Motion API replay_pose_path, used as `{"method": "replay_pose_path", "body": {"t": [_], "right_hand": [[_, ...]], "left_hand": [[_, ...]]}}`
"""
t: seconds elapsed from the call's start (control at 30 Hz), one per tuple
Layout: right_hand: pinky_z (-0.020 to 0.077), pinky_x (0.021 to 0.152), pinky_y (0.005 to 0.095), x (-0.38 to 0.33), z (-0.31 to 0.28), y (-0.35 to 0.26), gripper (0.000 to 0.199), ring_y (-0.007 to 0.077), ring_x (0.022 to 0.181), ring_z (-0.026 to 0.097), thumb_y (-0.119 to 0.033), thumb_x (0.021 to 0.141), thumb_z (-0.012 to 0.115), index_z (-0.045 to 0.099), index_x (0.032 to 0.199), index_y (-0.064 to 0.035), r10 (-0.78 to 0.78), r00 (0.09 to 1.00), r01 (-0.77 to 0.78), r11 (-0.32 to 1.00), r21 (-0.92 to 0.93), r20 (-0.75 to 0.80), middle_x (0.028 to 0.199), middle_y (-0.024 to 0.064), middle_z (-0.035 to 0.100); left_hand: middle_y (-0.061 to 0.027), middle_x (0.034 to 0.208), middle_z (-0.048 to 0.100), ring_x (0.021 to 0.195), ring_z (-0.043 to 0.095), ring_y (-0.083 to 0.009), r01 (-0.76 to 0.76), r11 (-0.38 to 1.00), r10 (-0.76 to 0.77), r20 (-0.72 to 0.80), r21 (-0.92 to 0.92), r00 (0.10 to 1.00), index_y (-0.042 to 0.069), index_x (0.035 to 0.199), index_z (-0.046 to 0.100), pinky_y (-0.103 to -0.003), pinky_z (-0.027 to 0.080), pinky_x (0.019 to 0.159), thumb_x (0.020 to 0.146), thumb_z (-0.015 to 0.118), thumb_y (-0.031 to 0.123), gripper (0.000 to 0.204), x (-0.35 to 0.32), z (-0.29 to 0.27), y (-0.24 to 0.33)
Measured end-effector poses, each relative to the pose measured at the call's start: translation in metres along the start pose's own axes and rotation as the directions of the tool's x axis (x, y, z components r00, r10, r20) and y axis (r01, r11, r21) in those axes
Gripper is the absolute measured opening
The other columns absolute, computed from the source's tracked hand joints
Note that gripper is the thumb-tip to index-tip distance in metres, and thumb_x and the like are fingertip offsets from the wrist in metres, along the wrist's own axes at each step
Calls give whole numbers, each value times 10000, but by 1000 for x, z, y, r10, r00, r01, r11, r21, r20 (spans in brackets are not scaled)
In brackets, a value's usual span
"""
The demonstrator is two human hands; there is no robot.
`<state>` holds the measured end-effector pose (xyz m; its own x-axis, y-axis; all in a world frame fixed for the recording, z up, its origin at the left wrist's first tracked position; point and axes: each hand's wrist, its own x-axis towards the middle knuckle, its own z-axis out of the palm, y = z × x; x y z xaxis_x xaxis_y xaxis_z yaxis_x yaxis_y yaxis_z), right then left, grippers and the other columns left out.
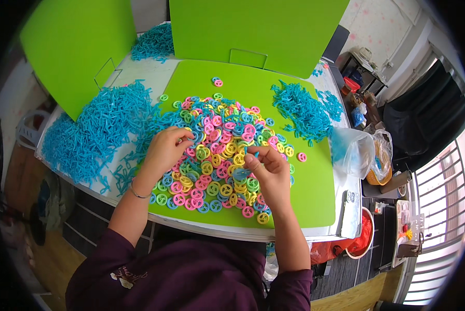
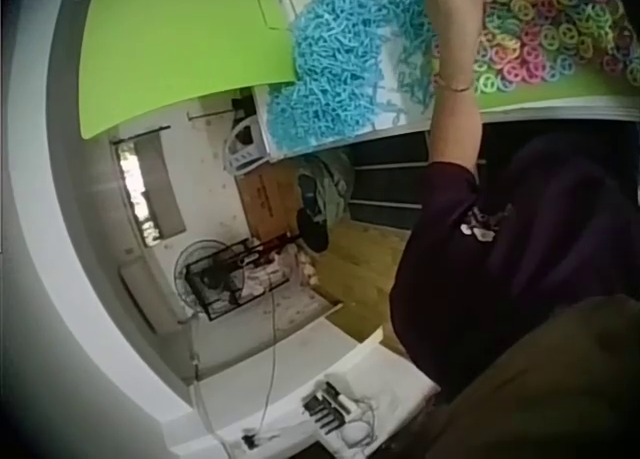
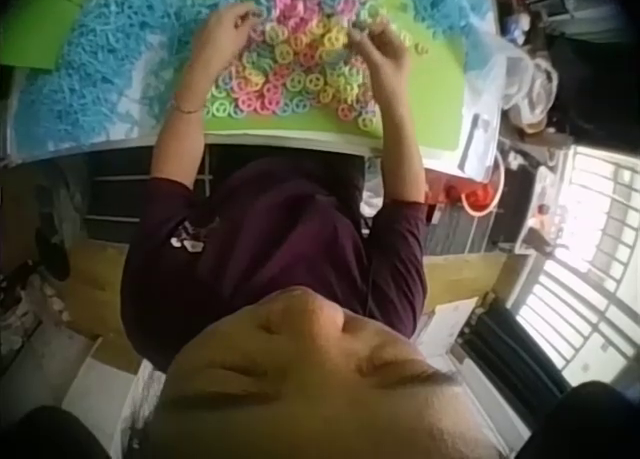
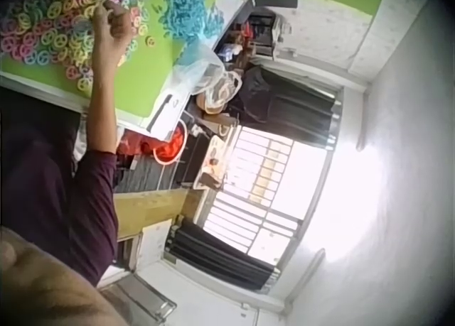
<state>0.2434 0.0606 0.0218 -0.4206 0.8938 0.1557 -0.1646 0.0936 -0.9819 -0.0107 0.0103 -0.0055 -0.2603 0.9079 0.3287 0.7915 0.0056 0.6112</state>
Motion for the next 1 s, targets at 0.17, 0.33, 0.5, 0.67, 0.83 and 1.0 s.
{"method": "replay_pose_path", "body": {"t": [0.17, 0.33, 0.5, 0.67, 0.83, 1.0], "right_hand": [[476, 699, 232, 2, 0, 6, 193, 93, 773, 585, -108, 886, 637, 635, 1044, 2, 22, 1000, -21, 996, -86, 7, 832, 12, 622], [470, 707, 219, 0, 4, 10, 207, 90, 804, 604, -125, 880, 653, 650, 1050, -5, 60, 997, -61, 998, 24, 50, 840, 15, 634], [491, 713, 231, -1, 8, 13, 220, 102, 845, 641, -98, 866, 669, 651, 1063, -1, 75, 996, -76, 997, 12, 56, 862, 37, 668], [479, 695, 212, -2, 13, 26, 229, 84, 815, 625, -75, 856, 679, 653, 1069, 3, -13, 999, 21, 983, -185, 43, 879, 28, 670], [462, 690, 253, -4, 21, 22, 214, 114, 761, 582, -73, 818, 710, 681, 1019, -6, -320, 942, 315, 751, -580, 97, 831, 53, 662], [459, 691, 279, -1, 24, 23, 224, 153, 757, 579, -61, 792, 722, 687, 1006, -7, -366, 925, 343, 694, -633, 100, 820, 85, 656]], "left_hand": [[-107, 820, 610, 793, 602, -271, -144, 984, 153, -76, 108, 985, 94, 929, 700, -365, 487, 695, 741, 732, 157, 201, -1, 15, -12], [-107, 775, 626, 711, 605, -262, -154, 986, 156, -22, 67, 987, 71, 953, 711, -352, 484, 639, 731, 747, 151, 239, 4, 19, -10], [-95, 704, 673, 584, 606, -111, 52, 969, -74, -84, -240, 994, 34, 958, 706, -266, 457, 532, 799, 707, 128, 184, 0, 8, 18], [-9, 945, 687, 774, 629, -70, 225, 520, 10, 269, -824, 963, 49, 1102, 668, -209, 519, 689, 890, 622, 66, 217, -9, 20, 25], [-24, 1015, 675, 898, 623, -72, 230, 598, 68, 335, -767, 940, 28, 1124, 651, -212, 503, 790, 890, 614, 51, 238, -10, 27, 26], [-34, 1032, 678, 936, 621, -89, 194, 544, 66, 272, -816, 960, 22, 1124, 648, -229, 502, 813, 889, 616, 47, 238, -10, 28, 25]]}}
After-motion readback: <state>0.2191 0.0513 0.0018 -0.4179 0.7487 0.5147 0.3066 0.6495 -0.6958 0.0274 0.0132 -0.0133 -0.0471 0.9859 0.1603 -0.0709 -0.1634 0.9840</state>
